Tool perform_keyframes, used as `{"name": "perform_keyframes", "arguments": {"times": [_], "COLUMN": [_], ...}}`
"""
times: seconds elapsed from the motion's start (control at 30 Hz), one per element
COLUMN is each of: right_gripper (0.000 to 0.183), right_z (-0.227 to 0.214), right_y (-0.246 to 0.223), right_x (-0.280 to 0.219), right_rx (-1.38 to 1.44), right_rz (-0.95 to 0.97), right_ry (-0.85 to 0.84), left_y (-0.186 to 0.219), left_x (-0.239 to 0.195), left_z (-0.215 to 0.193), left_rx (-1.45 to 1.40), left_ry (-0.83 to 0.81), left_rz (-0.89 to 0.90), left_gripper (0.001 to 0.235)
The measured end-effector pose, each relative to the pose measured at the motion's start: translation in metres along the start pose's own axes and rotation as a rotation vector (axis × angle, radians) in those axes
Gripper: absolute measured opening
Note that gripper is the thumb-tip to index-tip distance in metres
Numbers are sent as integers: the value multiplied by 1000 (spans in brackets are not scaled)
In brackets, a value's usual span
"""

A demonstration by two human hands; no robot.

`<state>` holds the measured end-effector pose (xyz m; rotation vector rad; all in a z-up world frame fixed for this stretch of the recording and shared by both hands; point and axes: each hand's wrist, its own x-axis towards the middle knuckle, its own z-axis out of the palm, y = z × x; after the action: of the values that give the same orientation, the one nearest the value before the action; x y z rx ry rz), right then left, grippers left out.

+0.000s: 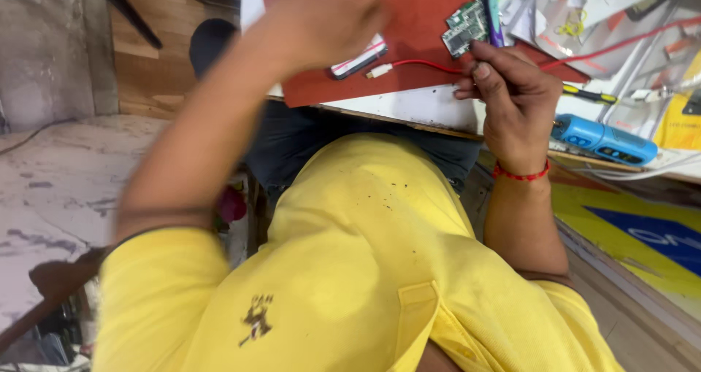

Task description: The person is repairing a smartphone by connecting a battery to a circuit board using wires. They use tweezers to adjust the connection points and secure the battery to the phone with rubber bands. The person also handles a small red box and a circuit board separately on the workbench.

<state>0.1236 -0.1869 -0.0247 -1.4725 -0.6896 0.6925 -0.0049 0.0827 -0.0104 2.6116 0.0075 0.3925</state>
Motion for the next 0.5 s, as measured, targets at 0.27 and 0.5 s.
{"name": "perform_keyframes", "arguments": {"times": [0.27, 0.5], "right_gripper": [9, 9], "right_z": [7, 17], "right_y": [3, -5], "right_x": [-2, -10], "right_rx": [-126, -222], "right_rz": [-58, -156], "right_ry": [13, 19], "left_y": [-2, -26], "left_x": [-13, 10], "left_z": [-48, -35], "left_rx": [218, 292], "left_ry": [-383, -664], "left_rz": [225, 120], "left_gripper": [91, 83]}}
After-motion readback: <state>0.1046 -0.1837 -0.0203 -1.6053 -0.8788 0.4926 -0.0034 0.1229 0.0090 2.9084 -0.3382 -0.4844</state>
